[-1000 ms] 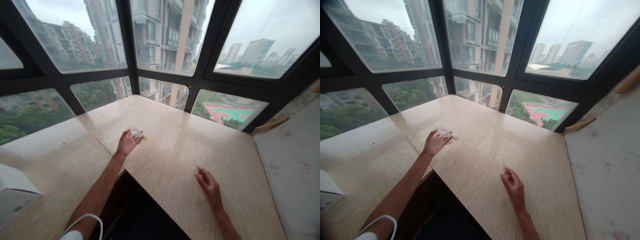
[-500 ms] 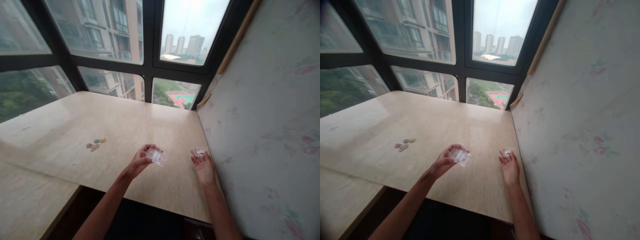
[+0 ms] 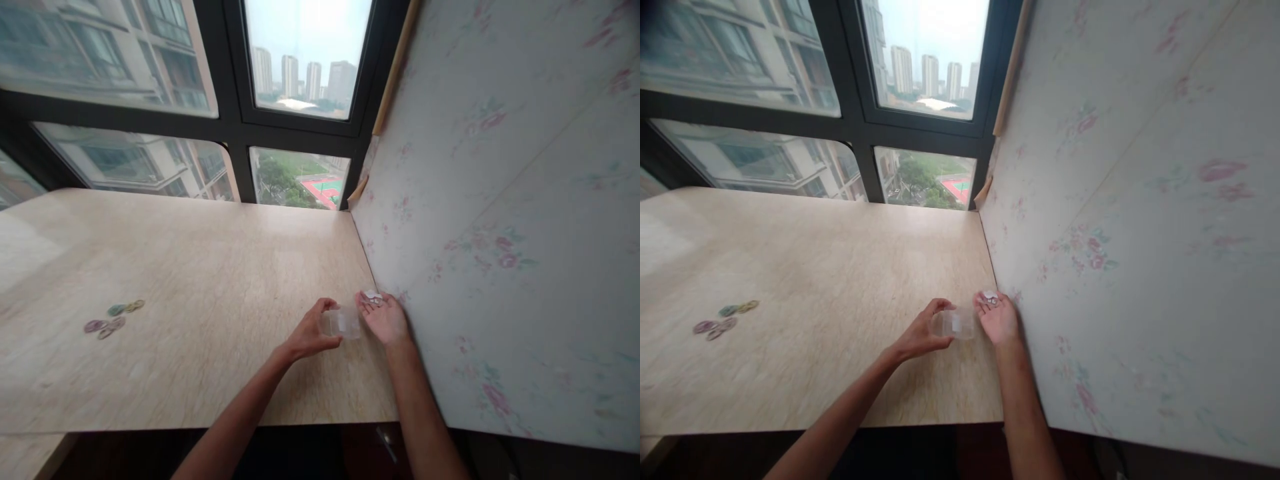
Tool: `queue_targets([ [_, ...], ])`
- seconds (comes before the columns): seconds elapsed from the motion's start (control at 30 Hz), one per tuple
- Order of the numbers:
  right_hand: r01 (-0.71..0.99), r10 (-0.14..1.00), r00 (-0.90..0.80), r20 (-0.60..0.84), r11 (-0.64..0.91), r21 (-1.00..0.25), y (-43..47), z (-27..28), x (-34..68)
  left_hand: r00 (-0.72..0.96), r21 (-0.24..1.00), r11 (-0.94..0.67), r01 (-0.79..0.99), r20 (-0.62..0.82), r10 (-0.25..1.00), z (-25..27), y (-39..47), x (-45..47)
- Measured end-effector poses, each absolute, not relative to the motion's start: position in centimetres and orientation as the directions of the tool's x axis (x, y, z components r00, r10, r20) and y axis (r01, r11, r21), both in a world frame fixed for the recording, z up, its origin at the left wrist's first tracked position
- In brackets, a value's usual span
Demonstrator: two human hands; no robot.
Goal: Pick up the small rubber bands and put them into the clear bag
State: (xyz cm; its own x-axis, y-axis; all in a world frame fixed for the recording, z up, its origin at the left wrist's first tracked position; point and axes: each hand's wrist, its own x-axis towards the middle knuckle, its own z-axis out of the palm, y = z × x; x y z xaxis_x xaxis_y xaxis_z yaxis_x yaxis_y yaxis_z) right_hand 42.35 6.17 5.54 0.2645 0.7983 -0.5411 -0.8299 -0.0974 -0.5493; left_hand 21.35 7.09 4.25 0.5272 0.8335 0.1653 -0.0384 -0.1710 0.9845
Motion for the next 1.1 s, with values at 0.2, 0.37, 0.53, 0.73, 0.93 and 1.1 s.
queue_targets([
  [0.2, -0.842, 0.812, 0.211, -0.544, -0.133, -0.524, 9.0, 6.2, 42.3, 0.528, 0.978, -0.209, 0.006, 0.175, 0.831, 3.1, 7.9, 22.3],
  [0.37, -0.853, 0.788, 0.198, -0.583, -0.155, -0.499, 11.0, 6.1, 42.4, 0.526, 0.950, -0.305, 0.063, 0.228, 0.819, 2.3, 8.6, 23.5],
  [0.53, -0.859, 0.746, 0.222, -0.627, -0.155, -0.488, 11.4, 5.5, 42.9, 0.557, 0.900, -0.384, 0.206, 0.214, 0.802, 1.3, 9.2, 24.4],
  [0.73, -0.867, 0.752, 0.195, -0.629, -0.167, -0.469, 9.5, 6.2, 42.2, 0.559, 0.815, -0.441, 0.376, 0.180, 0.809, 0.8, 9.3, 24.9],
  [0.93, -0.880, 0.748, 0.208, -0.630, -0.138, -0.455, 7.2, 9.9, 40.9, 0.575, 0.609, -0.478, 0.633, 0.044, 0.817, 2.4, 8.7, 25.5],
  [1.1, -0.861, 0.837, 0.252, -0.487, -0.037, -0.508, 4.6, 11.8, 38.2, 0.537, 0.561, -0.501, 0.659, 0.115, 0.835, 1.9, 8.2, 26.2],
])
